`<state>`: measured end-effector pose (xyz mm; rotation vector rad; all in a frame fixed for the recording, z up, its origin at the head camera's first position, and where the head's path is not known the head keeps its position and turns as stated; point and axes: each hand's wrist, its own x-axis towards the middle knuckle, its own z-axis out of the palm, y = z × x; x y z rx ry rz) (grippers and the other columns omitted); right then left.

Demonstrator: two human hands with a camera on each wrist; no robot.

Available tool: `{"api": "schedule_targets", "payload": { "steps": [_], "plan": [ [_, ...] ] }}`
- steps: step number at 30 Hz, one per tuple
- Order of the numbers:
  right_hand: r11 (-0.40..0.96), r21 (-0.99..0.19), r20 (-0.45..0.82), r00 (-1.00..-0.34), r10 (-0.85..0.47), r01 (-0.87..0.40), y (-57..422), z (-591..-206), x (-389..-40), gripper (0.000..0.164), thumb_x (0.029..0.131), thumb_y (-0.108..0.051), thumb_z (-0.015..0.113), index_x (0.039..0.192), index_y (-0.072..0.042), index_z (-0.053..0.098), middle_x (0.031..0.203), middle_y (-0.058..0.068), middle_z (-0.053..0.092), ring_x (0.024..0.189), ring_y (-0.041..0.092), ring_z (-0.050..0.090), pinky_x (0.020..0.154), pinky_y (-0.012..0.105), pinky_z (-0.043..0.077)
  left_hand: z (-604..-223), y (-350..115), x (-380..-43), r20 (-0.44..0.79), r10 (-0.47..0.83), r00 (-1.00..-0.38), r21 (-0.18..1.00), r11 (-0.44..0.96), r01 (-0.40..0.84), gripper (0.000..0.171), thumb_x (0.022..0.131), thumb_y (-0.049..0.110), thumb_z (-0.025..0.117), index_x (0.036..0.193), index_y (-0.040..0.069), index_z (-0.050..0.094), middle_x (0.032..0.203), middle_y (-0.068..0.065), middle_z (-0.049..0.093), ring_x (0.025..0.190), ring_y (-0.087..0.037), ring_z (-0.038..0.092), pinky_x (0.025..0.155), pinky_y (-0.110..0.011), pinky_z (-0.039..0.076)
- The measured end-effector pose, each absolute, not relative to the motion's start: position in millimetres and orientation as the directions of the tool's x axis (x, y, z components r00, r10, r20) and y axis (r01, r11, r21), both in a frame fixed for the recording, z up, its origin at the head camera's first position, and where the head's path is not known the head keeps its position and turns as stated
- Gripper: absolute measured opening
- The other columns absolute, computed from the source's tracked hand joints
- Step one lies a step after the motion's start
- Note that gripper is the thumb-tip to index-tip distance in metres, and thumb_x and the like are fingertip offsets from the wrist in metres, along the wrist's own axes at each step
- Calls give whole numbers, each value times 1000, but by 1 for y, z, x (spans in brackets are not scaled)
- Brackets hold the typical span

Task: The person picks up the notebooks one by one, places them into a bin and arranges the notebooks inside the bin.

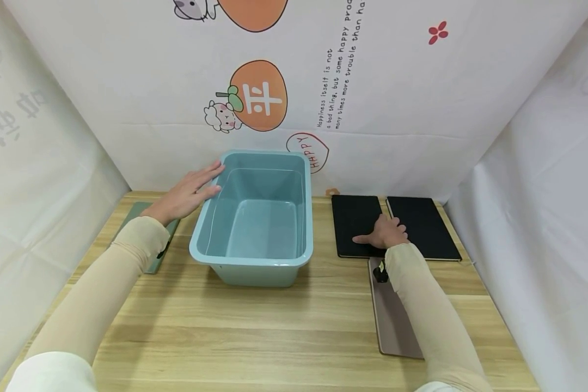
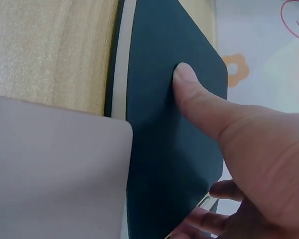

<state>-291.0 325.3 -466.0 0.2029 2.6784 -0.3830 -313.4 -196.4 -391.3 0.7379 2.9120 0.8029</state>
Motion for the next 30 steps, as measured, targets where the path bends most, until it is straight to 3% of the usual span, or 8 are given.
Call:
{"api": "schedule_targets", "payload": {
  "steps": [12,22,30],
  "plan": [
    [959,-219,-385,-919,86,182,331,-467,-291,127,83,-71,68,154,19,13,147,52,23,129,67,31,104,73,37,-395,-197,-315,89,460,-883,497,748,440,70,103,67,33,164,35,19,172,17,4,162,-29,9,128,-62,7],
    [924,-336,-382,-923,43,182,331,-468,-291,131,87,-60,72,154,17,-10,149,46,3,125,59,46,107,64,43,-397,-197,-314,99,454,-885,501,746,439,70,103,66,34,164,35,20,172,16,5,161,-31,11,127,-63,10],
    [890,-429,-340,-941,-3,152,336,-458,-291,114,94,-43,70,156,16,-6,147,50,10,134,60,33,109,66,39,-394,-196,-313,93,453,-887,509,744,433,70,103,67,33,164,36,19,171,20,3,162,-29,10,127,-63,9]
  ]
}}
